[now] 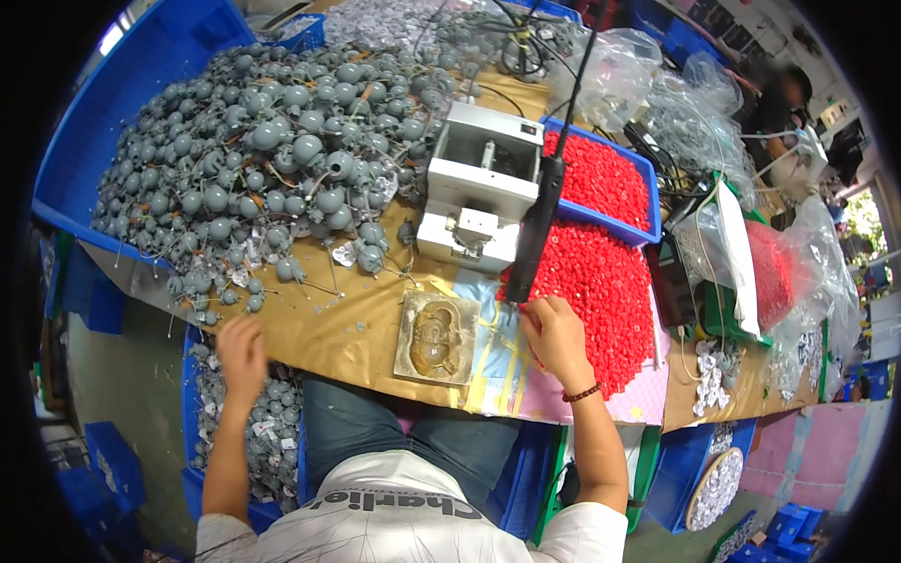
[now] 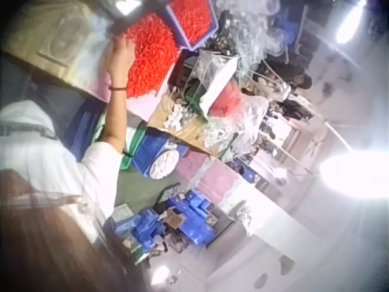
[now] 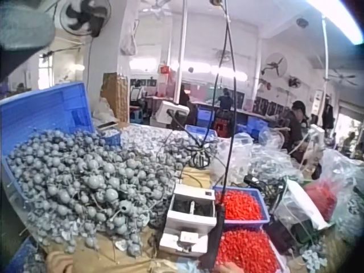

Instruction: Assembling small spherical plastic toy components using an electric screwdriver and an assembly fixture at a factory workstation.

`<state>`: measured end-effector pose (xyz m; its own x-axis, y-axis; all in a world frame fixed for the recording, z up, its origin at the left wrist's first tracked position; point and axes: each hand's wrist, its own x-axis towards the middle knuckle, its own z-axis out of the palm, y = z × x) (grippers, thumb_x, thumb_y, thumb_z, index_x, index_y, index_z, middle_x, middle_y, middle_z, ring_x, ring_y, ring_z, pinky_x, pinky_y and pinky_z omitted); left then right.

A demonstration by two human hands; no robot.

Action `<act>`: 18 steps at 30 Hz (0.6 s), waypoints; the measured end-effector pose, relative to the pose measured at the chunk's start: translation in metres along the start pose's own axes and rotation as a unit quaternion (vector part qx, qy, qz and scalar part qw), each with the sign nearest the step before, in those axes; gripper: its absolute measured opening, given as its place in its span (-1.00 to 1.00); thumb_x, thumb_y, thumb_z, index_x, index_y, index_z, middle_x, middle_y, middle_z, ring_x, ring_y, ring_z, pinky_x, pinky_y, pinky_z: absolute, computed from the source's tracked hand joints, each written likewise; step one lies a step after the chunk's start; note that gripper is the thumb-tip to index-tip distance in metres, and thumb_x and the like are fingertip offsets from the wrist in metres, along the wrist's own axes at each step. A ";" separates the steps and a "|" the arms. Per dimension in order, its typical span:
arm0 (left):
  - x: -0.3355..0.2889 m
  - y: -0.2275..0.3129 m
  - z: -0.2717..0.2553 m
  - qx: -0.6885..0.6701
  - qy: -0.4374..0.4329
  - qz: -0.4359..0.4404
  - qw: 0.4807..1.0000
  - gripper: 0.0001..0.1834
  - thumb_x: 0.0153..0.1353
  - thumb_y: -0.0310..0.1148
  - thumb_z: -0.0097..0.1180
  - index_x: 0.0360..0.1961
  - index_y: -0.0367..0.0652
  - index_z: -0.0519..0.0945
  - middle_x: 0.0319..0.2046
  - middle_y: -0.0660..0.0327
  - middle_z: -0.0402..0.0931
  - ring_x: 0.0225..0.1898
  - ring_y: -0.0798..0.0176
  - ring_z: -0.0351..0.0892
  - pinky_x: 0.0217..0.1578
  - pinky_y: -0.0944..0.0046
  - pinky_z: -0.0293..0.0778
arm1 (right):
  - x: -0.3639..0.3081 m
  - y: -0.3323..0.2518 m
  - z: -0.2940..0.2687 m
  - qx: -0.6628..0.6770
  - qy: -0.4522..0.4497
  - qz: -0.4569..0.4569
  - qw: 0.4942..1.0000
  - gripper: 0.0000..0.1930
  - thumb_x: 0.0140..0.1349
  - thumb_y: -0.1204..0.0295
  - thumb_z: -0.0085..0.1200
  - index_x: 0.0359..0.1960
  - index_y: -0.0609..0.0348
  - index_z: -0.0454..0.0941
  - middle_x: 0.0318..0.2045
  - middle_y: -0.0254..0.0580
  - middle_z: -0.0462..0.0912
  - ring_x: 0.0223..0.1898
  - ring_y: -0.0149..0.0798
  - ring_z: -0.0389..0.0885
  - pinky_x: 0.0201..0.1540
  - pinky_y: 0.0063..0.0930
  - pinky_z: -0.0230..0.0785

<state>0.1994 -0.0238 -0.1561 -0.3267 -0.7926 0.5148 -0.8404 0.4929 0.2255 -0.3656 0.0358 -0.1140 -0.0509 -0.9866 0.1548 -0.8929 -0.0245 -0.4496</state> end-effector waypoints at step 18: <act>0.068 0.122 0.032 -0.141 -0.251 0.211 0.934 -0.61 0.19 -0.52 0.09 0.08 -0.27 0.56 0.06 0.03 0.54 0.09 -0.06 0.54 0.10 0.14 0.54 | -0.002 0.002 0.016 0.010 0.097 -0.062 0.993 -0.84 0.11 0.63 0.24 -0.28 0.21 0.56 -0.38 -0.09 0.59 -0.38 -0.07 0.61 -0.33 -0.20 0.49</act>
<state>0.0607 -0.0290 -0.1198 -0.8247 -0.5393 0.1703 -0.4662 0.8188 0.3350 -0.3602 0.0347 -0.1297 -0.0268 -0.9265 0.3755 -0.8890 -0.1497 -0.4327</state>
